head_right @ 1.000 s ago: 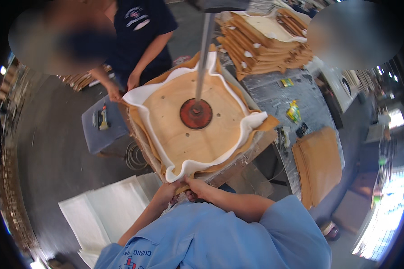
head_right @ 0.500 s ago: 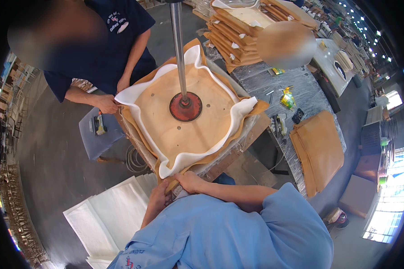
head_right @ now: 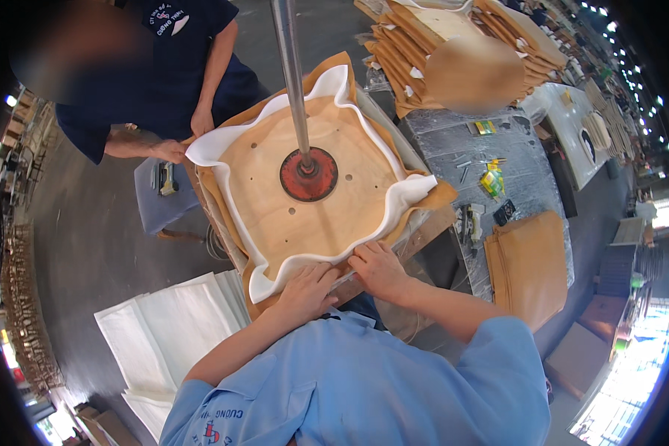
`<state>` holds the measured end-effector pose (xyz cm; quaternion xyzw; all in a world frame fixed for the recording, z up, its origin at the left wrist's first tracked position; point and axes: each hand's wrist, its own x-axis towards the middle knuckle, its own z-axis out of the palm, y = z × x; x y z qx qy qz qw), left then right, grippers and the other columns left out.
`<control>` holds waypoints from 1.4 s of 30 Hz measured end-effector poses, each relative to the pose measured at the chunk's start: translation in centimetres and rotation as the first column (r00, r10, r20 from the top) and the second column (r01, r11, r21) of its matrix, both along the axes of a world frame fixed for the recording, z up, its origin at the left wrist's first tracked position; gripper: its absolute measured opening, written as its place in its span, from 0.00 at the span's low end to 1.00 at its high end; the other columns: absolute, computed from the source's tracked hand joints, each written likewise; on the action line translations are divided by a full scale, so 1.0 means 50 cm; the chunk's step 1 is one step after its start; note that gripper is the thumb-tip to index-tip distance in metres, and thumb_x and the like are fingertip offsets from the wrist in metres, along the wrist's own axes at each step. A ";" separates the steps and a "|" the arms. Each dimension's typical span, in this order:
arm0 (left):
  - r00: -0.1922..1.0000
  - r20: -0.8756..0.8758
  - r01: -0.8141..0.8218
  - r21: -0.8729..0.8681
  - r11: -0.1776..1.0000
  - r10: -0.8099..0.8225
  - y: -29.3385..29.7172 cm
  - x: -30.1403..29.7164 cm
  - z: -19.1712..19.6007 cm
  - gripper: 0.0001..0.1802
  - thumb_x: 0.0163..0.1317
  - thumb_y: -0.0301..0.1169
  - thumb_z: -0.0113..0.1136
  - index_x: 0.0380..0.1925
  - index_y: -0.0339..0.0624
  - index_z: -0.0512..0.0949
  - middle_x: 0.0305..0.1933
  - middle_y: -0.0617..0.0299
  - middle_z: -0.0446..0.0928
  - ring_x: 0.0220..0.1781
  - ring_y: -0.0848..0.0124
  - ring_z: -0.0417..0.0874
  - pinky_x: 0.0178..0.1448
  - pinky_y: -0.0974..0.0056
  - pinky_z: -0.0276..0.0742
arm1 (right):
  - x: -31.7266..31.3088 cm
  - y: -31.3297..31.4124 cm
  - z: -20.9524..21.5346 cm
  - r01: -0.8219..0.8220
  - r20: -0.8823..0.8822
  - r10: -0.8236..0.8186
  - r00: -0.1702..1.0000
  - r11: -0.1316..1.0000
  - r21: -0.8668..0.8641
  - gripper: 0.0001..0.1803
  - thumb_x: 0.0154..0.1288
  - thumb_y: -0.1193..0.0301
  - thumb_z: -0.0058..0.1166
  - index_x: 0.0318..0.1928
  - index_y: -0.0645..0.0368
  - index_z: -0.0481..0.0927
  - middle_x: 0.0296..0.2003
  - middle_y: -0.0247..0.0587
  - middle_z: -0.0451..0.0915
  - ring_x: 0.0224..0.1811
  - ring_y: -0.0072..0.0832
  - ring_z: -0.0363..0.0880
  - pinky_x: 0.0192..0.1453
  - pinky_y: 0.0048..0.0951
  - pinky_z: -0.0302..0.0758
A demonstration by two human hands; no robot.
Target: The person assembles chair cushions by layering fabric and foam on a wooden frame, then uses a pneumatic staple gun to secure the fabric edges. The process is repeated for multiple cushions with a coworker assisting by applying adhesive and handing materials.
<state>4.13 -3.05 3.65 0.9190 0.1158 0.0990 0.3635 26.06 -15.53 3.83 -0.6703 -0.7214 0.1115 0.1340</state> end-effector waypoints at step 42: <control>0.935 -0.350 0.025 0.223 0.975 0.056 0.008 0.234 -0.059 0.19 0.74 0.48 0.68 0.31 0.45 0.84 0.32 0.58 0.82 0.38 0.55 0.89 0.41 0.49 0.85 | 0.438 0.082 -0.039 -0.429 -0.160 0.399 0.903 0.867 -0.253 0.07 0.59 0.74 0.65 0.39 0.54 0.89 0.36 0.41 0.88 0.48 0.43 0.90 0.54 0.46 0.84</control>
